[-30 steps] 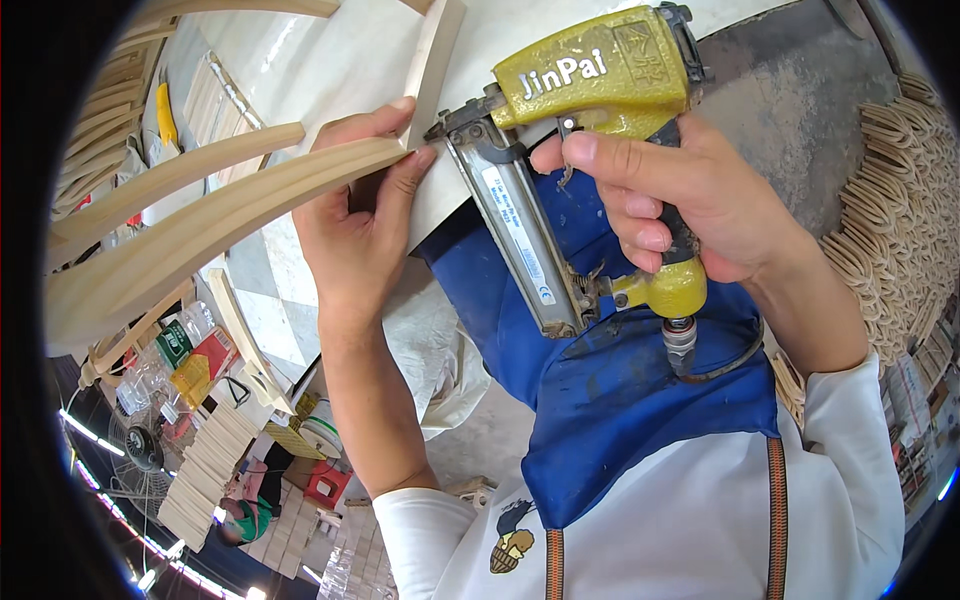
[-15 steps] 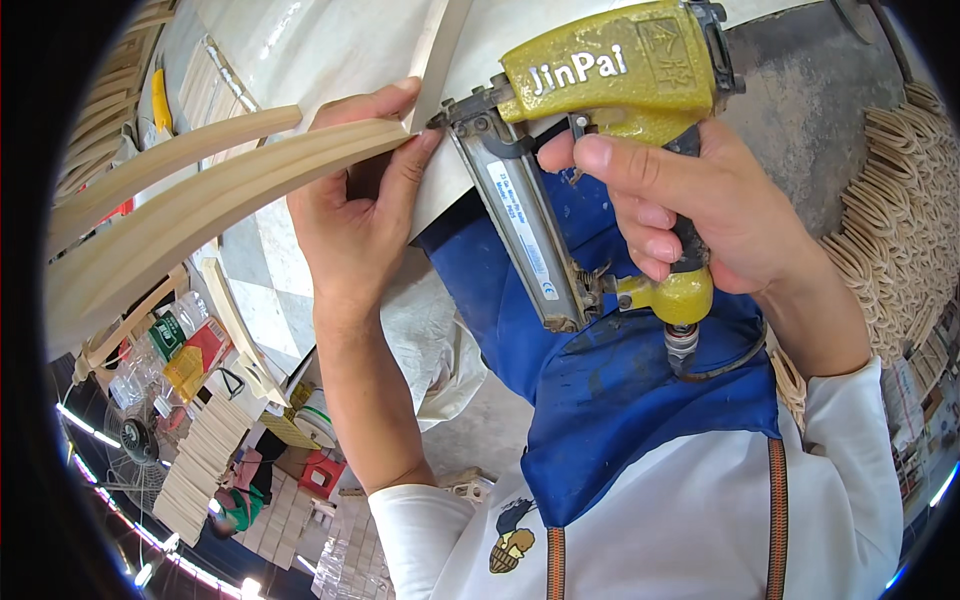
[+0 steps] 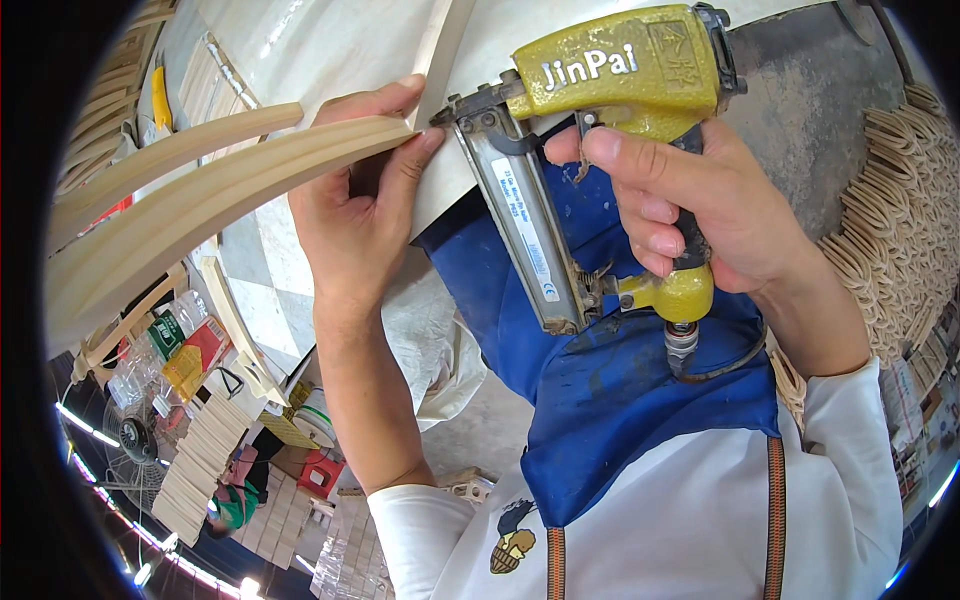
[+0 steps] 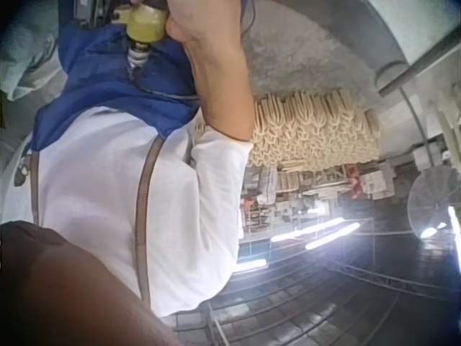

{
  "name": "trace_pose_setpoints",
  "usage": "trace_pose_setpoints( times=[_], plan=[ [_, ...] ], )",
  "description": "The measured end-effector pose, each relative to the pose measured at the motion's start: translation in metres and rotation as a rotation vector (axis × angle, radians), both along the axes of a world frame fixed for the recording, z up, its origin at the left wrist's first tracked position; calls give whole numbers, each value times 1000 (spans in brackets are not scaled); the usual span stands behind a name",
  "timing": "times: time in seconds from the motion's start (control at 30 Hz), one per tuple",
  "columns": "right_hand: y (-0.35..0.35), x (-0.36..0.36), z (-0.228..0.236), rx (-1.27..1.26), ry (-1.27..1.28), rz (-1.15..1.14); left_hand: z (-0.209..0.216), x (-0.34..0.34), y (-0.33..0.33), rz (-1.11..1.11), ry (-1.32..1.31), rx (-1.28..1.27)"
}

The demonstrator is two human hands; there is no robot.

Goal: Assembling curved wooden frame components using a pneumatic nail gun.

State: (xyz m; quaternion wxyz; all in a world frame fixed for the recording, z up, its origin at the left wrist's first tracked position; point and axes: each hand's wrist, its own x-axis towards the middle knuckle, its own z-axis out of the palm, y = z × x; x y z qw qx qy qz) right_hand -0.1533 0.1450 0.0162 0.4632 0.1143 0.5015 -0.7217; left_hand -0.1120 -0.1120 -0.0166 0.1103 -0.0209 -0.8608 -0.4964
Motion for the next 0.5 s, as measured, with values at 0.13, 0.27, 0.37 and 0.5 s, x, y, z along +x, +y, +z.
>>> trace_pose_setpoints(
  times=[0.13, 0.27, 0.37, 0.5],
  plan=[
    [2, -1, -1, -14, -14, 1, 2, -1, 2, 4, -2, 24],
    [5, -5, -1, 24, -62, 56, 2, 2, 2, 25, -32, 10],
    [8, -9, -4, -44, -63, 42, 1, 2, 3, 23, -26, 1],
    [10, -11, -6, -124, -70, 32, 3, 2, 4, 29, -33, -7]
  ],
)
